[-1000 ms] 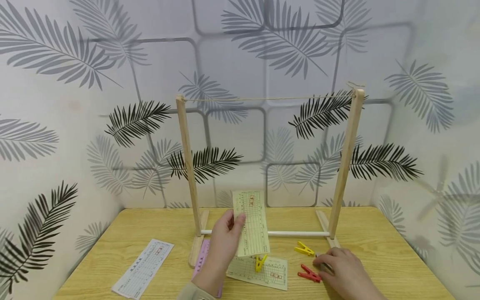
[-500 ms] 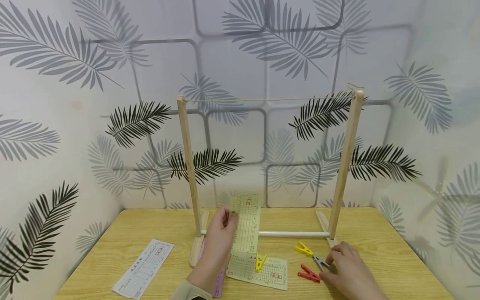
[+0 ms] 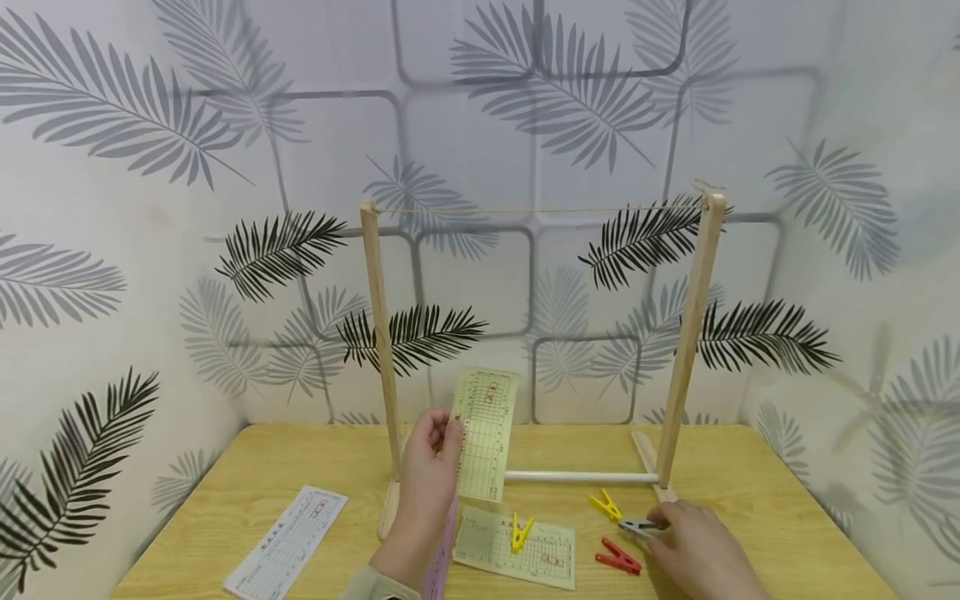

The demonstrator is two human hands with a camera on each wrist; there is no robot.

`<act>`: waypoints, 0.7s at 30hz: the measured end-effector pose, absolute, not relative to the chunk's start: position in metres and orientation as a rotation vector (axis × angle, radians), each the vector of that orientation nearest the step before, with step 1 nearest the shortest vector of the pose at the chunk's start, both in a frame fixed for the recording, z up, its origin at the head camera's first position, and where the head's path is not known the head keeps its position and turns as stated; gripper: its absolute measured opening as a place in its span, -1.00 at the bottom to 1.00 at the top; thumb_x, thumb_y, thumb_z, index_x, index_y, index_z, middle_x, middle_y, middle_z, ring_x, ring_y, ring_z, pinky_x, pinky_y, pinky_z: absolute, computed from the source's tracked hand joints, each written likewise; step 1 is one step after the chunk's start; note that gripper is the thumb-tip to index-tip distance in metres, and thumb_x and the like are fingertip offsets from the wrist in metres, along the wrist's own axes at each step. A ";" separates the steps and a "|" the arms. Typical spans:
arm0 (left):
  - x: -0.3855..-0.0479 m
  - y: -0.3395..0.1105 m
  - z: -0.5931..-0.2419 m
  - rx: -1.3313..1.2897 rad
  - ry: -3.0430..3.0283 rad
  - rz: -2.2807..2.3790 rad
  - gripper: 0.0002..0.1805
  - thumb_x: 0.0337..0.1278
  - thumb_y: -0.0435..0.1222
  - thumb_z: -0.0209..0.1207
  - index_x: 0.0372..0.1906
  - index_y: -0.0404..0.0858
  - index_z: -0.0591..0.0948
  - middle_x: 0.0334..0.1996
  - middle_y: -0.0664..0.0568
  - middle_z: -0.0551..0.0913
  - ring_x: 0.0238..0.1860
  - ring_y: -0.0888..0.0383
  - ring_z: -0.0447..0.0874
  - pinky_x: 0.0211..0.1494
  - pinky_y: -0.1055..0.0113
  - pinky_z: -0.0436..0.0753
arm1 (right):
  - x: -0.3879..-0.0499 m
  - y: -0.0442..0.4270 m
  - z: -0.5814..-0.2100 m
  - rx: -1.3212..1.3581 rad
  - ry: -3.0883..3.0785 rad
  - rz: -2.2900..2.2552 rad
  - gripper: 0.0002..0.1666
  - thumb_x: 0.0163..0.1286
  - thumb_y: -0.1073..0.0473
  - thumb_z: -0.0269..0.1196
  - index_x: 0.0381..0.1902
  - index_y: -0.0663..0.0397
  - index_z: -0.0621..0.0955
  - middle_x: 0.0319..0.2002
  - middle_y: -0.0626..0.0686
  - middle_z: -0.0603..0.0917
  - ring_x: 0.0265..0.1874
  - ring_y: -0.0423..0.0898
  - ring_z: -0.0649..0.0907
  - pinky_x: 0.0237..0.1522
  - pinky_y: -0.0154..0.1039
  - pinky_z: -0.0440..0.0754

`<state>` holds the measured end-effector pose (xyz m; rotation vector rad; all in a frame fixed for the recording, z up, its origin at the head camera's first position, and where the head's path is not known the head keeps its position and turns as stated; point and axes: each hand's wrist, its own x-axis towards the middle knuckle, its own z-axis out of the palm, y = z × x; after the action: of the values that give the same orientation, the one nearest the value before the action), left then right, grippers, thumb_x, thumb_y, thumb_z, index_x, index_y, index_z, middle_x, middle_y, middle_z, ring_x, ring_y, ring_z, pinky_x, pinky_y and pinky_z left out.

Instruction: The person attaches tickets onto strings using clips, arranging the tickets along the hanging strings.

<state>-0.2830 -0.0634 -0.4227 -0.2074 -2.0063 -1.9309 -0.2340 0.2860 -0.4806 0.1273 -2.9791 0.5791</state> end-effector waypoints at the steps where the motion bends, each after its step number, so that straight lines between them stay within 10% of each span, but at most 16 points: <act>1: -0.283 -0.064 -0.422 -0.207 -1.991 -1.943 -0.85 0.73 -0.29 0.16 0.11 -0.28 0.63 -0.09 -0.09 0.70 -0.14 0.06 0.61 -0.14 0.37 0.64 | -0.234 0.286 -0.479 0.137 -2.966 0.593 -0.71 0.34 0.14 0.59 -0.05 0.08 0.78 -0.12 -0.01 0.79 -0.06 0.12 0.73 0.07 0.27 0.70; 21: -0.294 -0.088 -0.396 -0.162 -1.889 -1.942 -0.87 0.67 -0.34 0.22 0.07 -0.34 0.63 -0.10 -0.06 0.64 -0.07 0.08 0.55 -0.05 0.38 0.59 | -0.239 0.260 -0.408 0.410 -2.529 0.693 -0.57 0.35 0.23 0.61 0.14 0.10 0.76 0.00 0.05 0.80 0.11 0.26 0.73 0.13 0.36 0.67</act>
<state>-0.2941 -0.0884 -0.3963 -0.1617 -1.8891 -1.9423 -0.2387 0.2601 -0.4083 0.4097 -2.5286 0.6932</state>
